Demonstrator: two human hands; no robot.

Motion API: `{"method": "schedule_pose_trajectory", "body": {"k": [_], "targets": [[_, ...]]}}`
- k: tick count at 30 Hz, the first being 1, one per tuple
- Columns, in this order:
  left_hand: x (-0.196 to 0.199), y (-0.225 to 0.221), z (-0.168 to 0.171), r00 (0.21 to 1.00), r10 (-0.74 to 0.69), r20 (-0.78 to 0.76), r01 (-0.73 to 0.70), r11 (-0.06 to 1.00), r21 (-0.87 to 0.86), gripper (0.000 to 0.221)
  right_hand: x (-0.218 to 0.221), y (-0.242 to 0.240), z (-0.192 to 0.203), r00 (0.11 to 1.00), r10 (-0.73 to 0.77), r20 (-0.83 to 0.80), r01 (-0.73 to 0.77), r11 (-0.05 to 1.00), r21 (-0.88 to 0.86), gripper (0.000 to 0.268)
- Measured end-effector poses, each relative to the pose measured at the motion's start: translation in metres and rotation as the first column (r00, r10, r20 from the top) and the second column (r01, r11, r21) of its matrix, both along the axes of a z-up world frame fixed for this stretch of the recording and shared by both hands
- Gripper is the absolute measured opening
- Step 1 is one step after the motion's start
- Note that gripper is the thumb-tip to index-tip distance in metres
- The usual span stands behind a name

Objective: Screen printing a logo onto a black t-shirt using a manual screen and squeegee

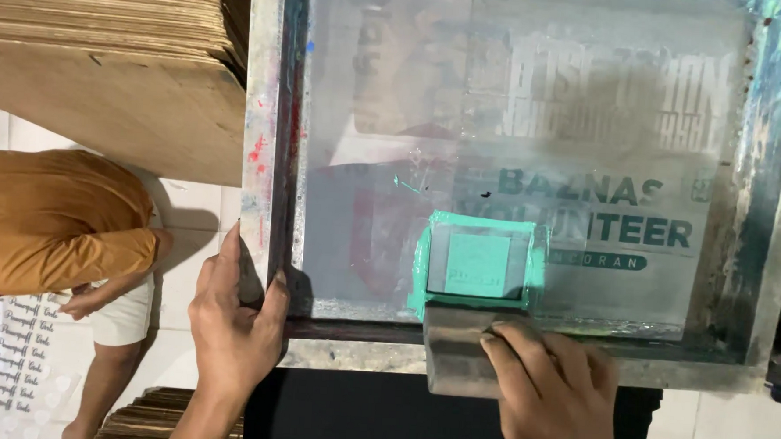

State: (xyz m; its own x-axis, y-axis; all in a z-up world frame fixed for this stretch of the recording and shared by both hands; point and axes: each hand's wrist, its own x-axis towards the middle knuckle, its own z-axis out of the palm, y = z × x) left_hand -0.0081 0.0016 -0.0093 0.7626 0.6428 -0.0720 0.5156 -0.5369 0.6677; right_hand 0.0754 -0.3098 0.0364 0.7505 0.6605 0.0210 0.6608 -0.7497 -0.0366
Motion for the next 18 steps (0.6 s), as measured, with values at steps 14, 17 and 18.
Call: {"method": "schedule_pose_trajectory", "body": {"k": [14, 17, 18], "targets": [[0.010, -0.002, 0.013, 0.994, 0.095, -0.060, -0.099, 0.993, -0.066, 0.069, 0.133, -0.215, -0.097, 0.660, -0.739, -0.134, 0.740, 0.671, -0.050, 0.046], [0.005, -0.004, 0.007, 0.996, 0.086, -0.009, -0.087, 0.995, -0.052, 0.071, 0.127, -0.217, -0.104, 0.632, -0.730, -0.260, 0.772, 0.623, 0.124, 0.061], [0.004, -0.005, 0.007, 0.997, 0.080, 0.009, -0.080, 0.997, -0.017, 0.070, 0.123, -0.217, -0.107, 0.631, -0.729, -0.266, 0.775, 0.608, 0.173, 0.053]]}}
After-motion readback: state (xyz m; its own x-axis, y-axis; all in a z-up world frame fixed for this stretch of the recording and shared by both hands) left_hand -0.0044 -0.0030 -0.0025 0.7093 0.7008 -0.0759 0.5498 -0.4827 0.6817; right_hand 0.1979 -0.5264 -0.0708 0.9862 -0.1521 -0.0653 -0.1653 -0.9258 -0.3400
